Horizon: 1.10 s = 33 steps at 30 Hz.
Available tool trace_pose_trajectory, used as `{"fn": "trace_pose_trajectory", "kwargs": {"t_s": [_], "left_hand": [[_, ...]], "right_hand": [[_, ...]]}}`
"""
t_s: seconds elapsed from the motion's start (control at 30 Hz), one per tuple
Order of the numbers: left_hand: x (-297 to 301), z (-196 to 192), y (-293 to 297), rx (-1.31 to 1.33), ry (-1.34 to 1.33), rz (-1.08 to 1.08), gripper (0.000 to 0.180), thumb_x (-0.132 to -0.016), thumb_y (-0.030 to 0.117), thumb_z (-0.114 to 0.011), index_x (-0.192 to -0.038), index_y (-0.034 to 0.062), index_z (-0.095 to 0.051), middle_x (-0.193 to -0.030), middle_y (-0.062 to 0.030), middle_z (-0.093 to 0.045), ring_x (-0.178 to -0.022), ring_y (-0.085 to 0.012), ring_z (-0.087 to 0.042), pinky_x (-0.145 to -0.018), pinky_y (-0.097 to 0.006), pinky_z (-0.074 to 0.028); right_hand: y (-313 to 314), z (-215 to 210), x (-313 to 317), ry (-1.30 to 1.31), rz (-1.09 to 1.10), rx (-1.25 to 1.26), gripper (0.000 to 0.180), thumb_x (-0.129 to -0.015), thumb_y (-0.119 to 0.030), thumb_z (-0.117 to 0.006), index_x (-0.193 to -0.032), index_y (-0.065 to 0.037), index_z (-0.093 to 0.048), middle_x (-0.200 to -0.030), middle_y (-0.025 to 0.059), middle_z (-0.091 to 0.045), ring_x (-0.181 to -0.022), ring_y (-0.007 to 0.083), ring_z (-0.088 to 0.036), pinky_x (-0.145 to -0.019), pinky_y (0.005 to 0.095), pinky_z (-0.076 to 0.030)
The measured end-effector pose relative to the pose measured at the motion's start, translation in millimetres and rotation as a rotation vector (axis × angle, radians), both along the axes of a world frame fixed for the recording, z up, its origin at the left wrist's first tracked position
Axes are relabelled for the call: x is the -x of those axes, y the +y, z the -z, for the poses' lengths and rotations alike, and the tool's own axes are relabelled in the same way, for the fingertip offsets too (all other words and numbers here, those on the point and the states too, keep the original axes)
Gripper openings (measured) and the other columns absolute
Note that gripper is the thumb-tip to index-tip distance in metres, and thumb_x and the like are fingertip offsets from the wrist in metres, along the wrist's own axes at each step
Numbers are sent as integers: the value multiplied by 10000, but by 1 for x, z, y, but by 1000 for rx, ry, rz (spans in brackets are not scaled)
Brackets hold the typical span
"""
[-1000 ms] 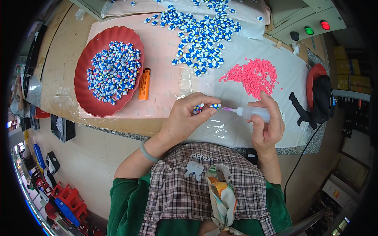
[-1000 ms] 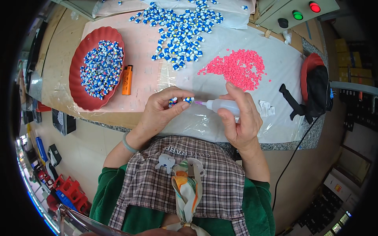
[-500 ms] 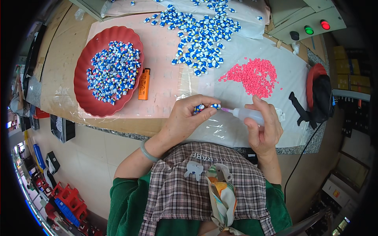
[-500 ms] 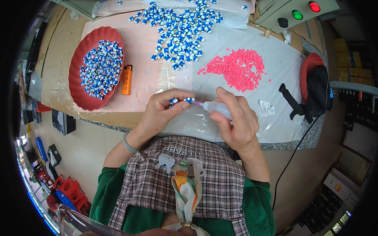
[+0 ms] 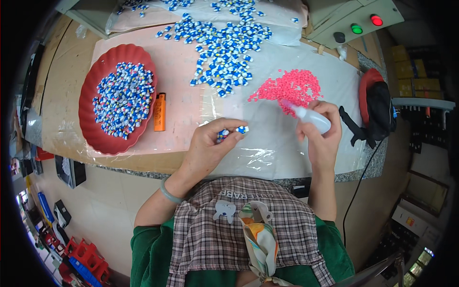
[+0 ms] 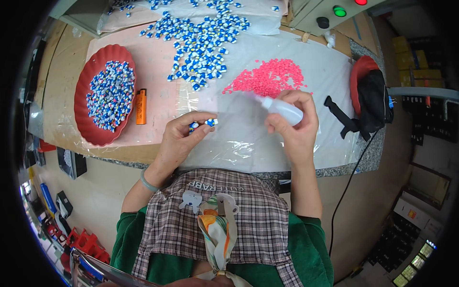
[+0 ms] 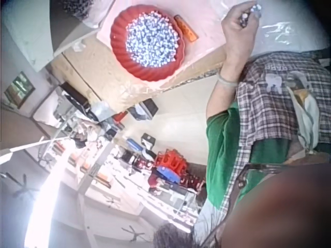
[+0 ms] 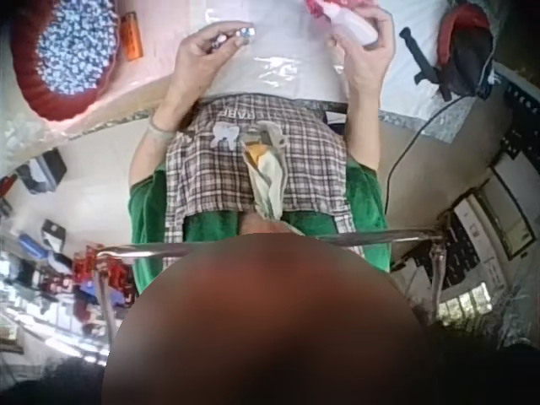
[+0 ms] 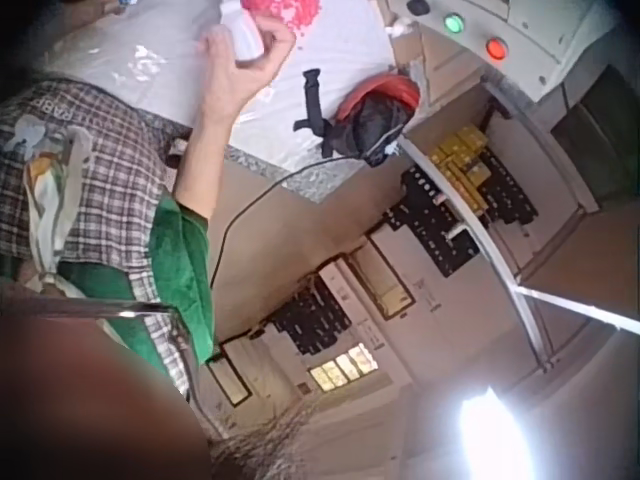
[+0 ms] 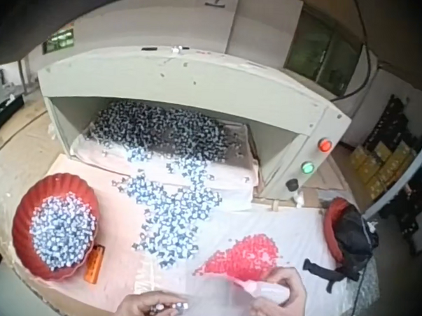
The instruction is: Applying glue to small blue components and organizing them on a workstation.
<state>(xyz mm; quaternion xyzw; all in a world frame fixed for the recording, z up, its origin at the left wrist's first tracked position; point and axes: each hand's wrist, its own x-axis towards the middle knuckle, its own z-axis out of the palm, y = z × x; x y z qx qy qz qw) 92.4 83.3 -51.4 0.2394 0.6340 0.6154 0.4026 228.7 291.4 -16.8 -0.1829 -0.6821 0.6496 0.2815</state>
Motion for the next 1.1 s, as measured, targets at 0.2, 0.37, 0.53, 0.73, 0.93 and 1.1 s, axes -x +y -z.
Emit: {"fn": "trace_pose_trajectory", "kwargs": {"t_s": [0.2,0.37,0.53,0.73,0.93,1.1], "left_hand": [[0,1,1,-4,7,-2,245,-910,-19,-596,-1151,-12,-642,-975,-22,-622,-876,-65,-574,-761,-201,-460],[0,3,1,20,11,-5,245,-907,-13,-607,-1149,-12,-643,-970,-22,-626,-878,-64,-564,-769,-207,-461],[-1,5,1,12,45,-2,247,-907,-7,-611,-1152,-8,-645,-968,-21,-626,-875,-60,-558,-762,-203,-459],[-1,4,2,17,62,0,250,-905,5,-621,-1153,7,-651,-958,-8,-620,-854,-53,-542,-752,-194,-456],[0,6,1,15,64,3,244,-902,13,-628,-1144,7,-656,-954,-2,-613,-839,-48,-525,-728,-190,-448],[0,3,1,27,59,6,240,-901,14,-629,-1139,8,-659,-952,-1,-609,-838,-48,-522,-728,-190,-447]], "right_hand": [[27,18,-4,-182,30,220,334,-774,-3,-713,-1060,-43,-545,-911,43,-570,-701,129,-553,-647,264,-463],[20,27,-2,-453,140,-343,253,-779,35,-680,-997,-50,-583,-819,33,-618,-756,145,-595,-663,248,-451],[13,25,7,-459,111,-742,125,-748,-1,-716,-853,16,-649,-819,103,-602,-724,230,-614,-651,311,-476],[13,21,6,-537,5,-786,148,-750,-16,-713,-888,14,-667,-827,114,-622,-732,261,-628,-674,336,-489],[13,14,7,-541,-23,-737,148,-751,-22,-714,-889,12,-670,-838,115,-635,-748,269,-636,-692,347,-494],[11,16,7,-555,-53,-775,161,-751,-27,-715,-900,7,-666,-841,119,-626,-758,291,-635,-702,353,-497]]}}
